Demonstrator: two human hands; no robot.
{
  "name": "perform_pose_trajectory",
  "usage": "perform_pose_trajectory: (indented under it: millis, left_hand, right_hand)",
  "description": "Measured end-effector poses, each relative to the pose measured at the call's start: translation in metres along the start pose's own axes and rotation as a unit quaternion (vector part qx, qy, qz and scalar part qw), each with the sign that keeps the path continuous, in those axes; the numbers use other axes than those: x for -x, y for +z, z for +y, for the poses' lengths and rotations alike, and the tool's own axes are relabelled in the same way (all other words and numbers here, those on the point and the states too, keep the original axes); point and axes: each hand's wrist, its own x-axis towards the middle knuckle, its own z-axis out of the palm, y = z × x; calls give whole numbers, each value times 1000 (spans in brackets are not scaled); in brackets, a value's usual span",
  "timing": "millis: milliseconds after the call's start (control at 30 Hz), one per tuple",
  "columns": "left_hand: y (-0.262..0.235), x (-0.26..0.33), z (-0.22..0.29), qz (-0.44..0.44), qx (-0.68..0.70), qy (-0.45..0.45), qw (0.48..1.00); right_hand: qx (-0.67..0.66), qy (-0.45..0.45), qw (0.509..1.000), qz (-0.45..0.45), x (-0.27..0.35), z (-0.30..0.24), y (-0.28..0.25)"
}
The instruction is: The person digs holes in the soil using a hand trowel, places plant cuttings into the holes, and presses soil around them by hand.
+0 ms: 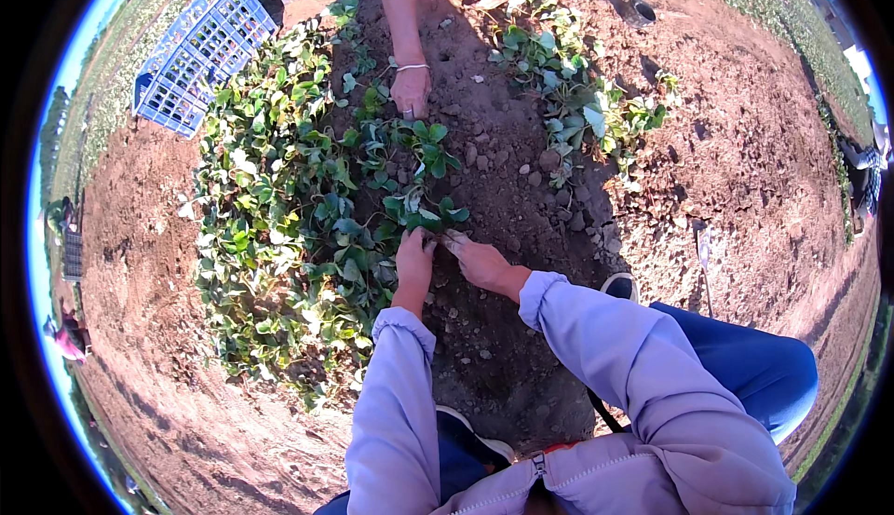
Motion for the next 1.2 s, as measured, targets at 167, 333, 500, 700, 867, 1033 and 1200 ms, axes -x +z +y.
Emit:
perform_pose_trajectory:
  millis: [167, 333, 500, 700, 867, 1033, 1200]
  left_hand:
    - [12, -13, -2, 41, -14, 0, 999]
    - [10, -20, -9, -21, -57, -19, 998]
    - [-1, -18, -5, -7, -84, 6, 996]
    - [0, -29, -6, -54, -117, -31, 991]
    - [6, -27, -17, -36, -125, -22, 991]
    - [15, -35, -11, -73, -133, 10, 988]
    - [15, -37, -7, -80, -134, -33, 987]
  right_hand:
    - [22, 24, 999, 23, -9, 2, 6]
    - [49, 36, 997, -56, -12, -12, -9]
    - [128, 41, 985, -109, -27, -2, -4]
    - [247, 33, 940, -234, -68, 2, 9]
    - [270, -28, 960, -72, -41, 7, 14]
    - [177, 113, 974, -81, -42, 24, 23]
    - [254, 71, 958, -116, -55, 18, 20]
